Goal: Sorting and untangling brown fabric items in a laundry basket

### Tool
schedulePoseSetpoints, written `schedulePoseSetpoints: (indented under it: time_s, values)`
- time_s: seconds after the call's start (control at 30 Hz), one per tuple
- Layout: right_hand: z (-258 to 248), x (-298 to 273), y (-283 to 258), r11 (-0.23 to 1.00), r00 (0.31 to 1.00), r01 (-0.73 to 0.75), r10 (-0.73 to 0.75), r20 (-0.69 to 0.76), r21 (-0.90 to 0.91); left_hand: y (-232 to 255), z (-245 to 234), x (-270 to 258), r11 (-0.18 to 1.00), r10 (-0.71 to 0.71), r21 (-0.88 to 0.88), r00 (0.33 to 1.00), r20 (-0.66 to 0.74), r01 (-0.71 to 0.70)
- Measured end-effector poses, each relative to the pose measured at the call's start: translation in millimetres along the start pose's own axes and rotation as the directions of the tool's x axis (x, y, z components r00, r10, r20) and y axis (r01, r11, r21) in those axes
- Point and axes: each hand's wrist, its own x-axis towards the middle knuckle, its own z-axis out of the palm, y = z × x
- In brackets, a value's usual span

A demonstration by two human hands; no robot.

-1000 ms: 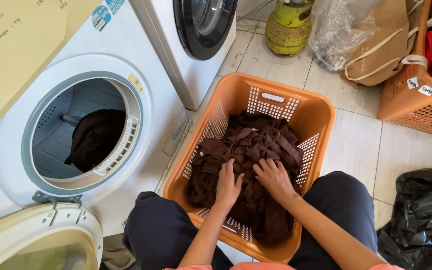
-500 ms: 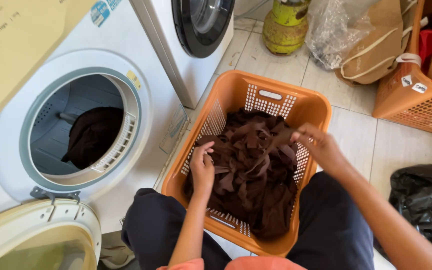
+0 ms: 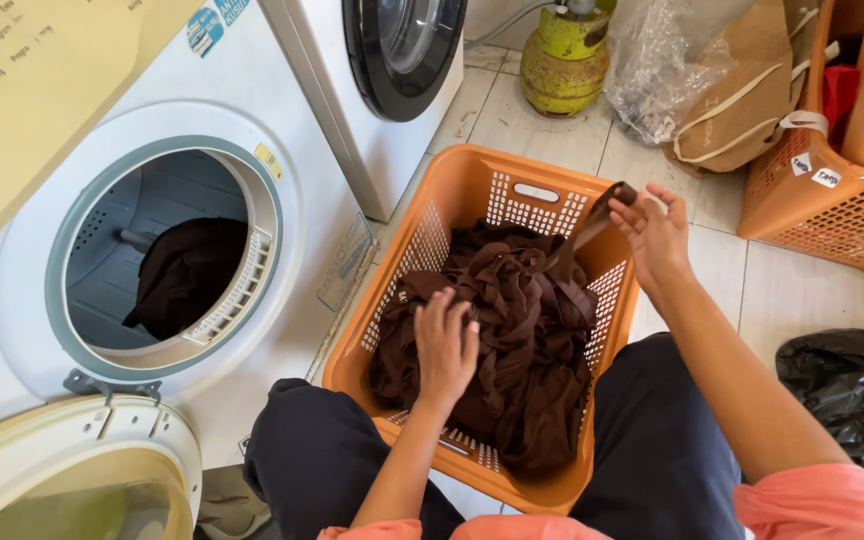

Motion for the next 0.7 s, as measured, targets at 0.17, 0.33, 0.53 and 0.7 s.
schedulePoseSetpoints:
  time_s: [0.17, 0.33, 0.53, 0.7]
  values:
    - [46, -34, -48, 0.708, 0.992, 0.055, 0.042, 0.119, -0.704, -8, 31, -20, 0.963, 0.242, 0.086, 0.96, 0.141, -0.256]
    - [25, -48, 20, -0.053, 0.978, 0.165, 0.139, 0.157, -0.985, -7, 32, -25, 0.948, 0.184, 0.208, 0.949, 0.257, -0.241]
    - [49, -141, 60, -0.338, 0.244, 0.862, -0.377, 0.893, -0.378, -3, 24, -21, 0.959, 0.032, 0.258, 0.951, 0.309, -0.116]
    - [45, -160, 119, -0.315, 0.446, 0.84, -0.066, 0.893, -0.442, 5, 1, -13, 0.983, -0.045, 0.185, 0.939, 0.341, -0.021]
